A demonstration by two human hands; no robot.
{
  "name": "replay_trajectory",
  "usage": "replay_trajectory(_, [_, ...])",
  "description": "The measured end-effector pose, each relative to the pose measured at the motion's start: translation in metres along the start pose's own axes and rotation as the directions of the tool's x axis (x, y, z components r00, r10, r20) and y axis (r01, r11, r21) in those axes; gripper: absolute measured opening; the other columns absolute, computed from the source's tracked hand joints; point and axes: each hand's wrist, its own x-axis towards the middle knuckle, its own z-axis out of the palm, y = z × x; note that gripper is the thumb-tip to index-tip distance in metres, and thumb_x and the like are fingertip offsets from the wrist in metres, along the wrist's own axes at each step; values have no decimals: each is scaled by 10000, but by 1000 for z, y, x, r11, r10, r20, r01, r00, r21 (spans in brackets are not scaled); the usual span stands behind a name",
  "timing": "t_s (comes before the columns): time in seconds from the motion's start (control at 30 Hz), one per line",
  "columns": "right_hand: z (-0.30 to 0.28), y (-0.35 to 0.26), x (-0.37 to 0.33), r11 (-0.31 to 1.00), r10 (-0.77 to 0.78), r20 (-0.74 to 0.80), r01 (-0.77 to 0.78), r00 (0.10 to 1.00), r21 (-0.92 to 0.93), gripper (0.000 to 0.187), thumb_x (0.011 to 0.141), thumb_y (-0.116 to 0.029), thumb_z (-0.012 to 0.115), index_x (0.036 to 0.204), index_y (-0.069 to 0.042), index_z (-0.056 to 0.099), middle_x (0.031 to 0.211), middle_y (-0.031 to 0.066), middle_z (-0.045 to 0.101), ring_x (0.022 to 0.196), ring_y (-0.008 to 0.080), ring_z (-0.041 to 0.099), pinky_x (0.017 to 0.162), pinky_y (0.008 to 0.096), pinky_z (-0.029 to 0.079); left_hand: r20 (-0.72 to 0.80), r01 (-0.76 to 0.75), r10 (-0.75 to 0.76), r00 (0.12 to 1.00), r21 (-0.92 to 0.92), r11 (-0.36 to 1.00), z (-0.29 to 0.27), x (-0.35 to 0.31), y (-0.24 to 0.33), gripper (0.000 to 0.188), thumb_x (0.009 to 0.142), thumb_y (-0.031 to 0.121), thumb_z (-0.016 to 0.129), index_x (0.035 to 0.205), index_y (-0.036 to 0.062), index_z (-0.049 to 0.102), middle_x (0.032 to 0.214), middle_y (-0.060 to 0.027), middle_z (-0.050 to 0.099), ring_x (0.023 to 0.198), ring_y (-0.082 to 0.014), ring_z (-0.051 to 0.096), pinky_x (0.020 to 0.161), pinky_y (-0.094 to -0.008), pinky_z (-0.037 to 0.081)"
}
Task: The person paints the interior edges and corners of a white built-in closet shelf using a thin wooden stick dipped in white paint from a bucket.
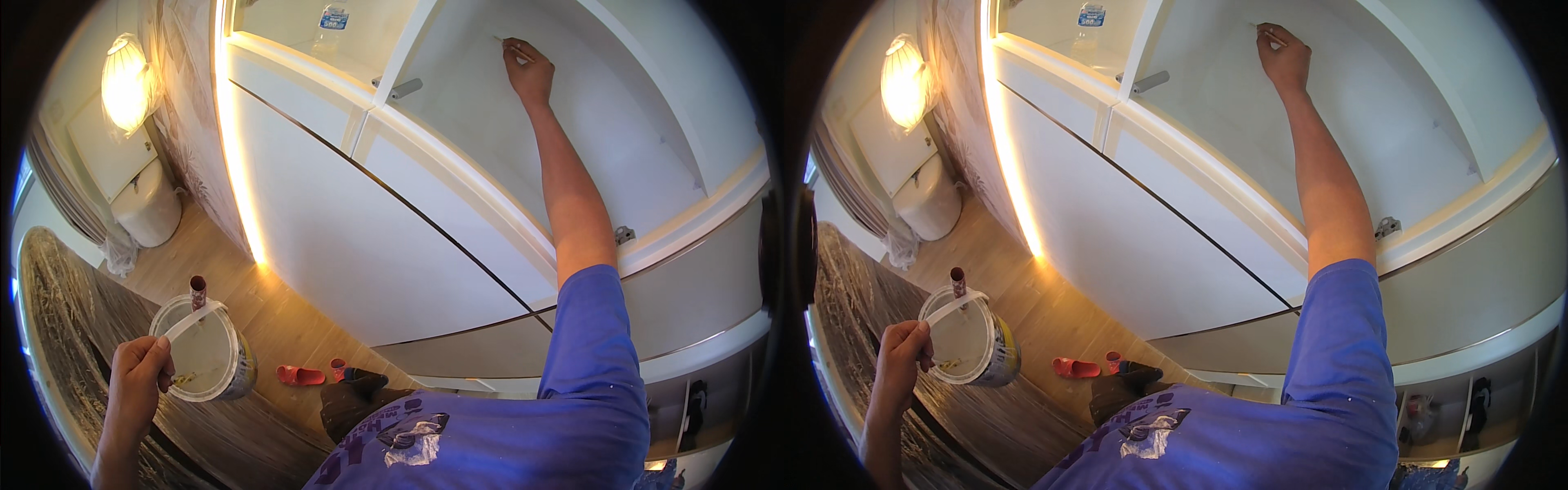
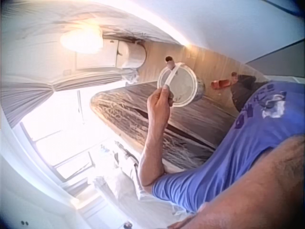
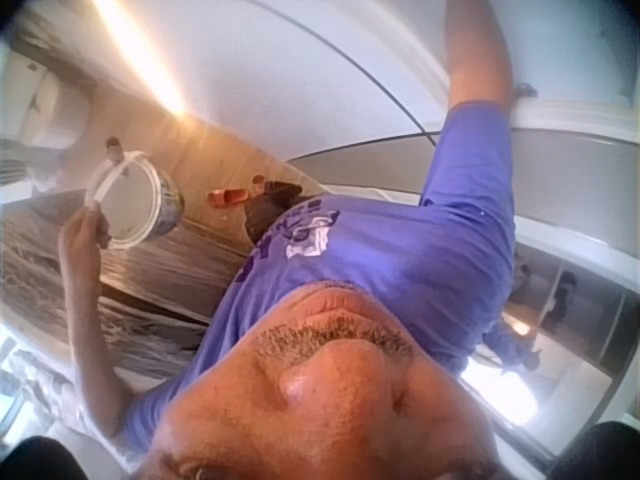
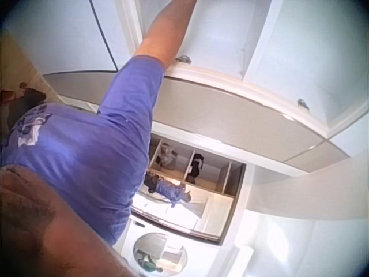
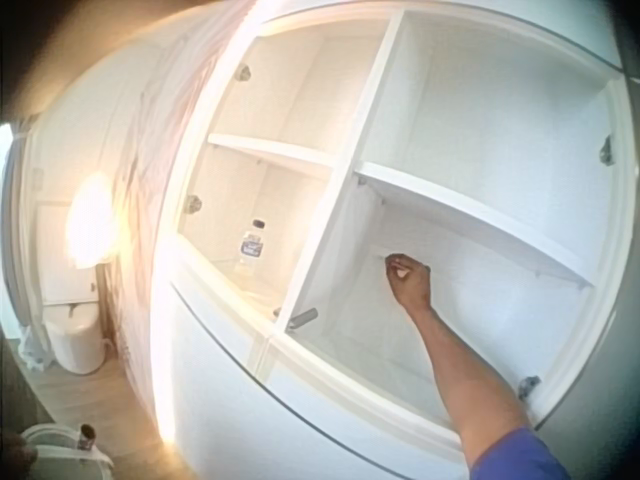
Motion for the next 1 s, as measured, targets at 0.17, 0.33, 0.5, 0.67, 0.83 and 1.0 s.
replay_trajectory(0.17, [4,2,-2,1000,-15,-22,14,1000,-15,190,930,-205,720,1083,-146,816,1002,58,816,891,217,779,836,312,585,4,-12,12,1000,1,1000,0,1,0,461,1058,289,577,698,4,613,614,-22,549,558,-91,489,533,-265,371])
replay_trajectory(0.33, [4,0,-8,999,37,100,-33,994,-41,196,921,-216,718,1074,-141,813,1001,56,815,925,217,780,841,311,584,36,18,-18,999,1,1000,-4,1,0,420,1054,295,590,741,18,628,649,-23,567,582,-103,525,555,-265,409])
replay_trajectory(0.5, [5,-3,-6,998,41,95,-37,995,-46,183,919,-194,719,1066,-138,813,998,62,815,930,213,781,851,314,585,5,6,-6,1000,6,1000,0,0,2,459,1056,288,573,698,5,619,610,-21,552,559,-90,494,533,-263,375])
replay_trajectory(0.67, [6,0,2,1000,-26,-17,26,1000,5,168,925,-177,715,1055,-139,814,970,72,813,874,224,788,815,317,595,15,2,-2,1000,4,1000,0,0,2,460,1052,291,577,695,4,616,611,-22,551,564,-91,497,537,-266,375])
replay_trajectory(0.83, [4,0,8,998,-67,-94,68,993,10,168,932,-176,712,1060,-141,814,955,79,812,843,232,793,779,309,596,19,-7,8,1000,-7,1000,1,0,2,457,1052,285,576,694,3,613,612,-24,552,568,-91,498,540,-267,375])
replay_trajectory(1.0, [4,-4,7,999,-45,-121,44,992,-6,175,934,-178,710,1071,-140,812,948,72,812,801,219,784,767,315,592,10,-6,6,1000,-5,1000,1,-1,3,454,1054,281,573,697,2,614,614,-24,553,568,-91,496,541,-266,374])
